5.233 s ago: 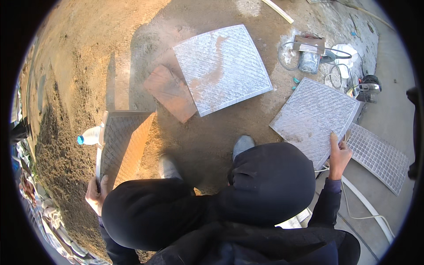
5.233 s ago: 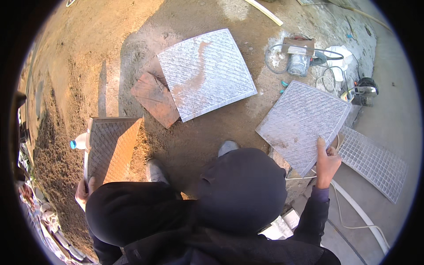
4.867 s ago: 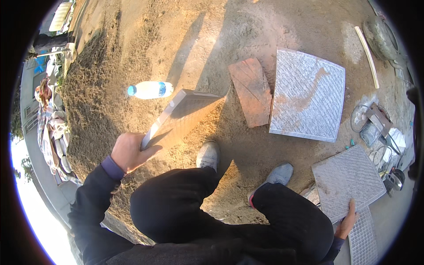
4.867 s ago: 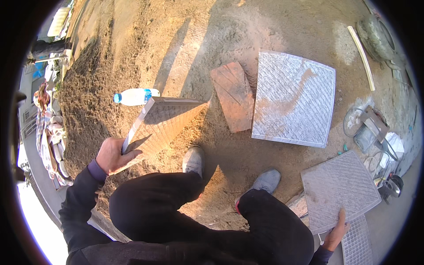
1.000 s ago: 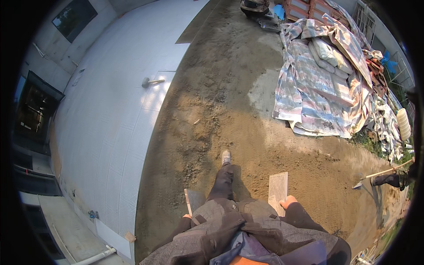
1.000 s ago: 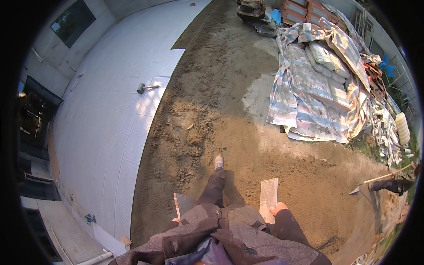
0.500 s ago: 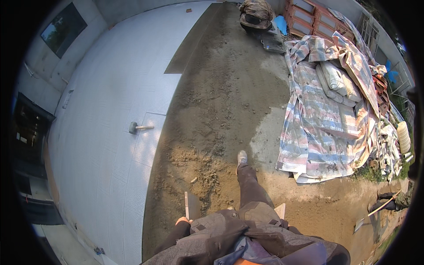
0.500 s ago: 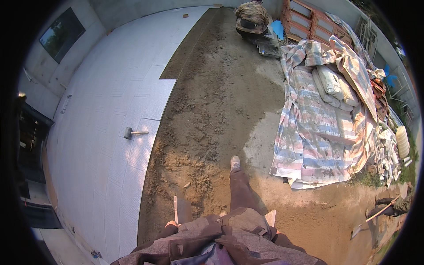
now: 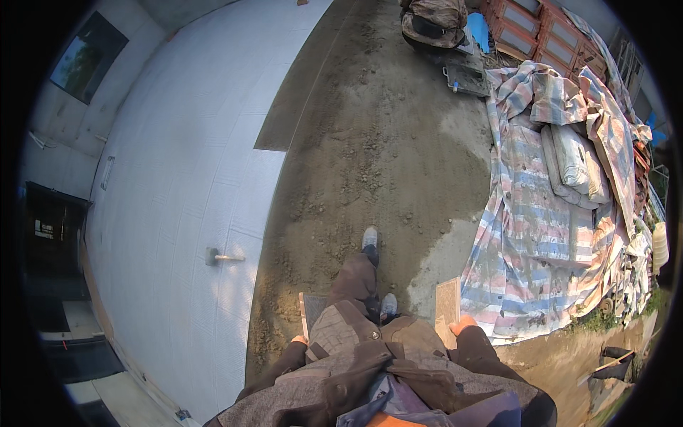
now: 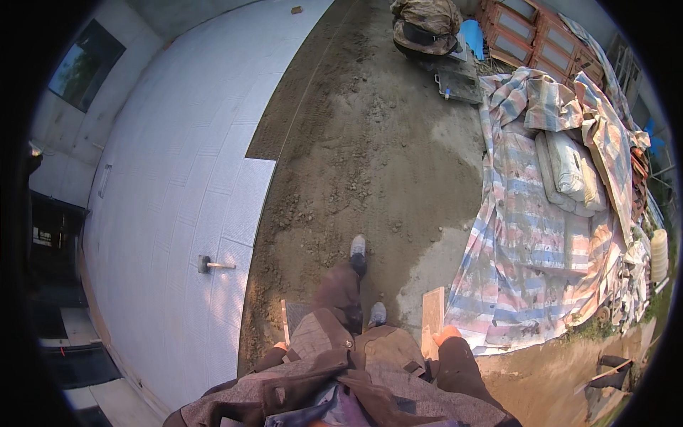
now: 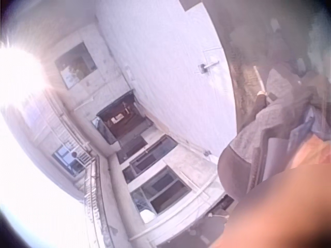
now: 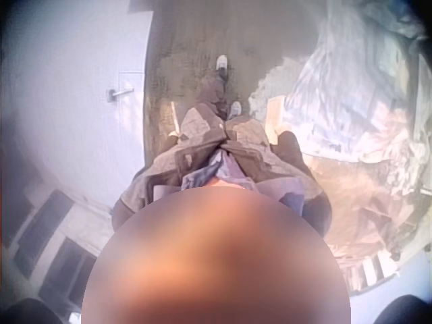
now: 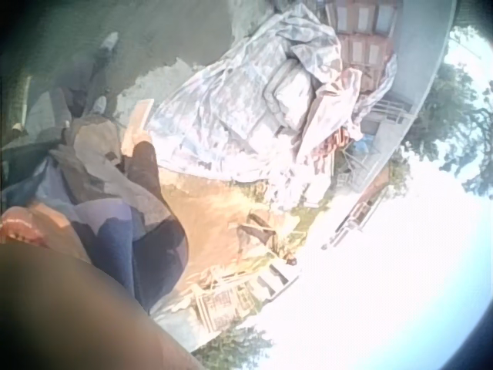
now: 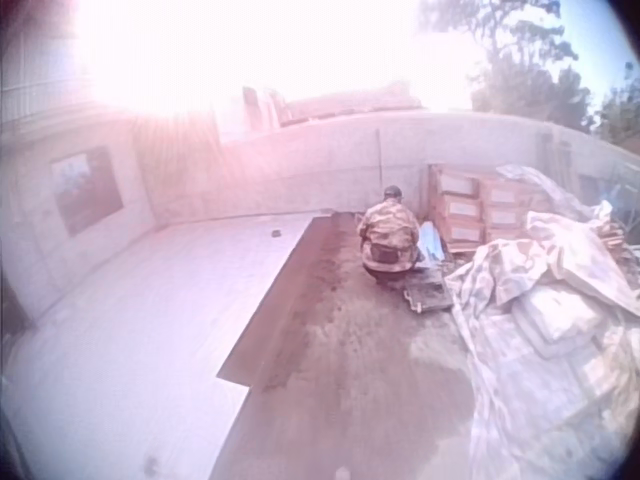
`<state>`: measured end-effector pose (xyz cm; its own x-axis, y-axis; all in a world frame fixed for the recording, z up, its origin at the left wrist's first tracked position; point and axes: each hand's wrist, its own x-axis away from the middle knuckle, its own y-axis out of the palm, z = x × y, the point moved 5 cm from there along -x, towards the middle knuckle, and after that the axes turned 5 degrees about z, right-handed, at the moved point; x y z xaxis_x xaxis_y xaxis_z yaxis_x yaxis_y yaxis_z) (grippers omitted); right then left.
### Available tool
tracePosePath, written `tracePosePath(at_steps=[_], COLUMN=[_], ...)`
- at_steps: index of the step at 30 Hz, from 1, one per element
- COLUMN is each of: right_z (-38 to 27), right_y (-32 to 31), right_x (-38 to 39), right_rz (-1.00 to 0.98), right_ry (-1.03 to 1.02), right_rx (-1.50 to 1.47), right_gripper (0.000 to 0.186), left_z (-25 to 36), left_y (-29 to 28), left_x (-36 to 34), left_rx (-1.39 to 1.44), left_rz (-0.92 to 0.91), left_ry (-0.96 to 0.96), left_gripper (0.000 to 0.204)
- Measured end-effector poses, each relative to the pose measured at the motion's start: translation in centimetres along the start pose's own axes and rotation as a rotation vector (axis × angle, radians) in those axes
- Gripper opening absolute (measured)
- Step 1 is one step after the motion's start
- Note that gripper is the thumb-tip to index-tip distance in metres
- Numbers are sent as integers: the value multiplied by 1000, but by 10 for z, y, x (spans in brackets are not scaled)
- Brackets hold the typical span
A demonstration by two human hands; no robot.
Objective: The person installs white tiles on a prepared sand base, using a rubber mallet to tap them into place. They cut a tile with an angle grinder while pouring water from a bottle, then place and secure the cut piece.
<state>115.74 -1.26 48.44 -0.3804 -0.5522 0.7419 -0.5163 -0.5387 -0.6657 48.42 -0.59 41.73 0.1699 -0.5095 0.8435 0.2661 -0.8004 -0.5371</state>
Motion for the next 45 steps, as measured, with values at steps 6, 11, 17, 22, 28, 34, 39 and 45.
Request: tracePosePath(at_steps=[6, 11, 17, 22, 28, 34, 39, 45], right_z=[-151, -257, -347, -446, -559, -680, -784, -866], right_y=[-163, -287, -365, -426, -509, -664, -775, -830], right_x=[-142, -219, -339, -480, -626, -709, -781, -931], right_rz=[162, 60, -148, -183, -222, -114, -22, -129], right_ry=[45, 37, 146, 76, -23, -102, -29, -79], right_rx=[15, 6, 136, 73, 20, 8, -36, -44], right_gripper=[45, 51, 56, 50, 43, 39, 46, 51], left_z=[101, 182, 288, 372, 443, 499, 564, 697], left_y=[-162, -344, -546, -696, -850, -976, -1081, -1268], left_x=[-152, -230, -303, -377, -453, -573, -695, -825], left_rx=[51, 101, 44, -4, -22, -98, -79, -126], left_rz=[-75, -54, 44, 101, 76, -72, -95, -84], left_ry=[2, -67, -99, -85, -218, -9, 28, 102], left_gripper=[44, 44, 51, 63, 62, 53, 47, 45])
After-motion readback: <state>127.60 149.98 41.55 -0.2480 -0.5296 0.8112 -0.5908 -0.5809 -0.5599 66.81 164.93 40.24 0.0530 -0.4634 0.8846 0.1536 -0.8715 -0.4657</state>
